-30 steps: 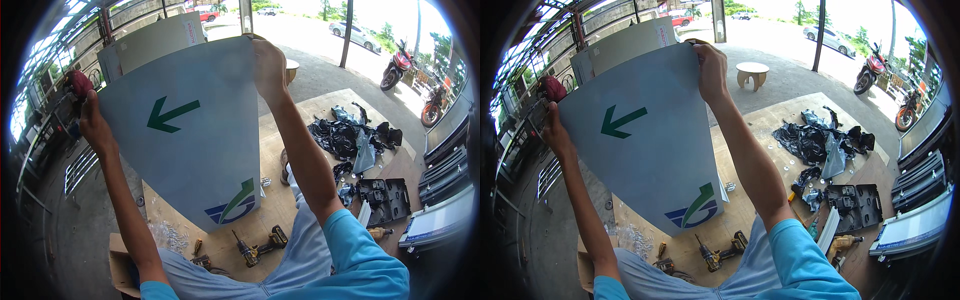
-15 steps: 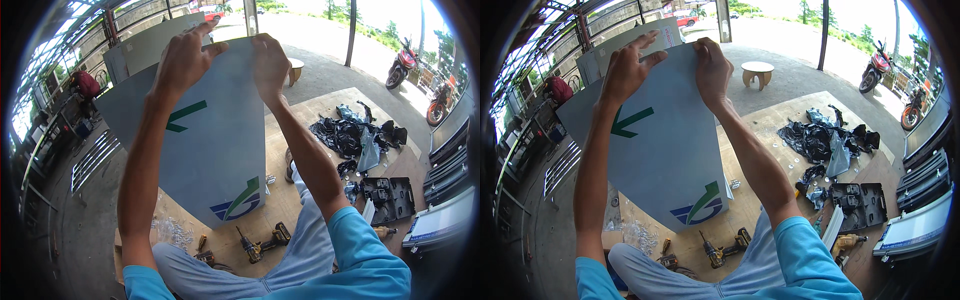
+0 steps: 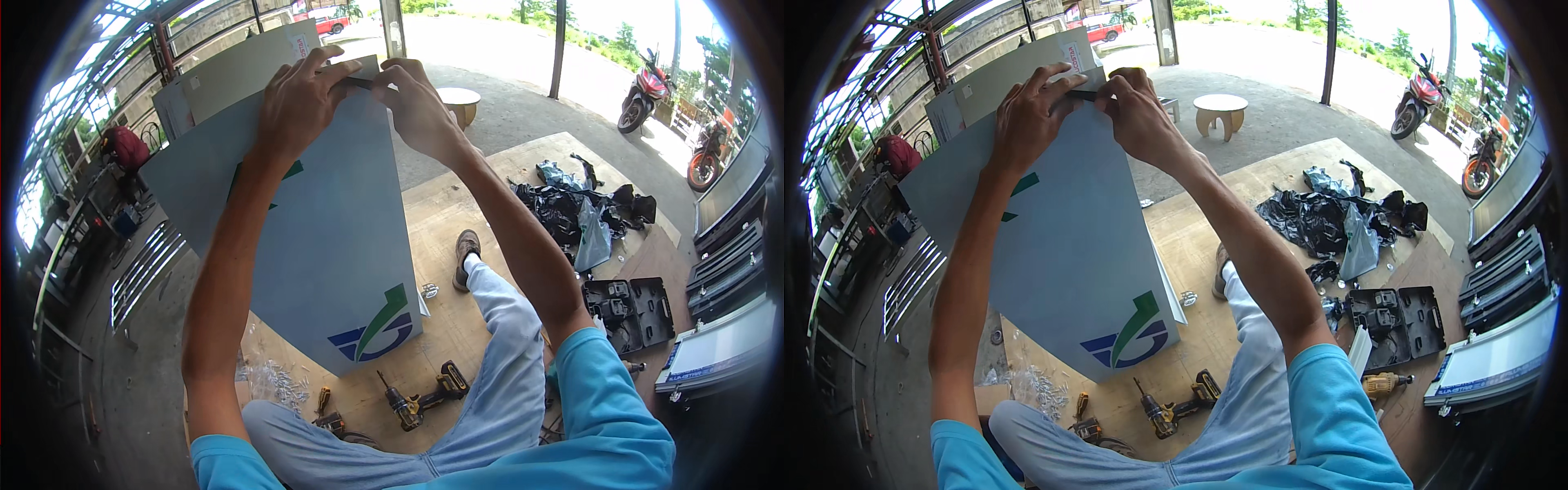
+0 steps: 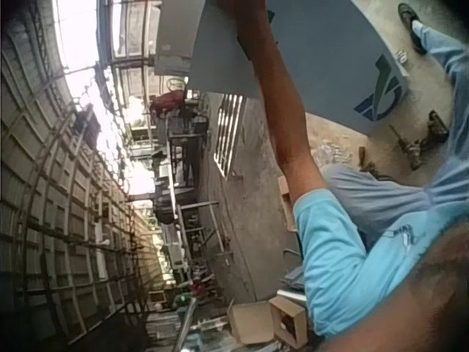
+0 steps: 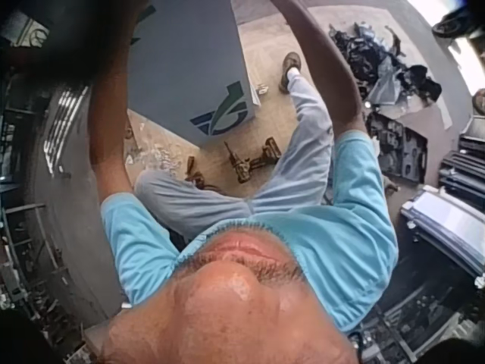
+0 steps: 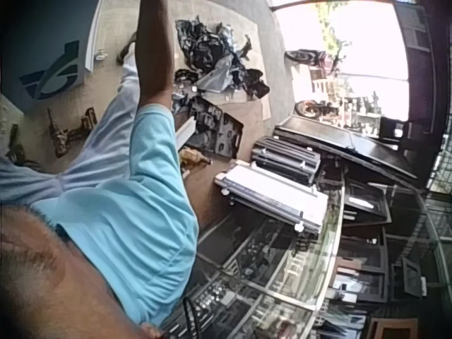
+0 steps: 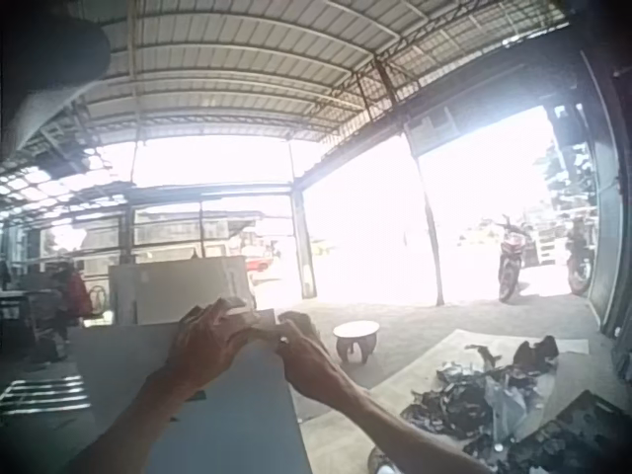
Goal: The person is peeling protective plastic film off of white panels and then using a rivet gun to attach a hinge to one of the panels.
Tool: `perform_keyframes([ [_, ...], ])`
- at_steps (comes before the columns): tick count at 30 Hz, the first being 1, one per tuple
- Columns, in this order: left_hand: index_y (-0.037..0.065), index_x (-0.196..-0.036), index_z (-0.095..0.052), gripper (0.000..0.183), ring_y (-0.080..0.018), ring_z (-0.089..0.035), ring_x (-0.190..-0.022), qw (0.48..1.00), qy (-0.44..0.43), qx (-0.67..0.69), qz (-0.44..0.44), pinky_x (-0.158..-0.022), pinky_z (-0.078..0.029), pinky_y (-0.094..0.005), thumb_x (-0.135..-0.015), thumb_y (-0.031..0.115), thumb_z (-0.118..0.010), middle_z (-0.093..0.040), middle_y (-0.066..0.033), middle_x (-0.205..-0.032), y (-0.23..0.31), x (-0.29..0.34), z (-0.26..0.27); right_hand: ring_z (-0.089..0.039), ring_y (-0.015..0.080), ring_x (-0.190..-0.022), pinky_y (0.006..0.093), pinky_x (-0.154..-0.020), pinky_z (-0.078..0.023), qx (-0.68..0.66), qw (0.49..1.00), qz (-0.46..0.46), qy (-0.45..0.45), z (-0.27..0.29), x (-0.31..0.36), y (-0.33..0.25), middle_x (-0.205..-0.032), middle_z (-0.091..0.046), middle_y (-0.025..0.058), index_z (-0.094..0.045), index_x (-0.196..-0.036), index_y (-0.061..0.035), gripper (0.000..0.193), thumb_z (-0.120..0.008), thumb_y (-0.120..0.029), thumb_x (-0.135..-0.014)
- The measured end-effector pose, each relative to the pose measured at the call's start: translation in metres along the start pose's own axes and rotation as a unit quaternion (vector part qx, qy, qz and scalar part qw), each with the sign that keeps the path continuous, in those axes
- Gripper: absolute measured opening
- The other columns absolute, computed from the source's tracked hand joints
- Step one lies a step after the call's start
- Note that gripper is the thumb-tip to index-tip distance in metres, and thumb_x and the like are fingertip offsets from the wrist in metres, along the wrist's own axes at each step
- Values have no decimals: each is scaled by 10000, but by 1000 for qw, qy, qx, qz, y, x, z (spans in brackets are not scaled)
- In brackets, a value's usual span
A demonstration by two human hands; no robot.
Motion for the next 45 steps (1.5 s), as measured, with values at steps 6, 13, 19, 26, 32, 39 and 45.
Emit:
perform_keyframes([
  [6,128,-1171,-557,600,-230,-408,-1215,992,-3,-87,-87,-1004,-341,-412,-657,342,-781,-437,-19,-1294,14,12,10,-501,410,-1123,434,-920,-443,-8,999,36,16,-9,1,17,-1277,-421,203,-548,-958,20,97,-515,-21,-876],
  [13,46,-1182,-465,791,-222,-444,-1078,974,-139,-165,-72,-936,-336,-386,-562,374,-831,-472,-67,-1126,36,3,21,-568,389,-1013,432,-828,-479,-41,995,58,65,6,-20,-3,-1113,-558,212,-508,-984,8,114,-517,-63,-894],
  [19,30,-1056,-521,675,-201,-503,-979,964,-180,-193,-26,-869,-373,-347,-552,351,-836,-543,-67,-988,50,-15,23,-605,384,-938,450,-746,-490,-51,999,11,14,15,-23,-4,-1013,-604,193,-500,-1013,0,130,-506,-38,-889],
  [26,36,-1015,-561,523,-185,-563,-892,963,-173,-205,-14,-806,-406,-343,-641,311,-800,-573,-37,-836,47,-12,5,-628,328,-934,398,-733,-498,5,997,78,7,11,-18,-1,-1047,-631,136,-497,-1060,-28,197,-486,26,-871],
  [32,51,-1034,-543,524,-223,-528,-1011,992,-80,-98,27,-856,-401,-374,-648,299,-796,-543,-70,-1007,38,4,24,-623,389,-891,445,-741,-500,-37,999,10,-11,22,-24,-9,-939,-613,232,-504,-1002,61,153,-479,0,-864],
  [39,68,-1039,-531,575,-207,-502,-978,969,-128,-208,-36,-885,-393,-338,-597,277,-833,-517,-55,-1020,15,20,61,-637,344,-863,425,-736,-489,-21,999,27,27,13,-27,-8,-914,-643,168,-491,-1046,-25,149,-483,-112,-926],
  [45,44,-1058,-479,597,-237,-491,-1045,952,-229,-204,22,-919,-387,-354,-598,193,-828,-530,-78,-1020,21,7,51,-646,378,-827,448,-710,-510,-19,999,20,32,16,-28,-11,-926,-622,243,-508,-984,49,134,-447,-4,-877],
])
Point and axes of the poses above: each hand's wrist, its own x-axis away from the middle knuckle, its own z-axis out of the back of the hand, y = z × x, the point moved 1 cm from there along -x, towards the middle knuckle
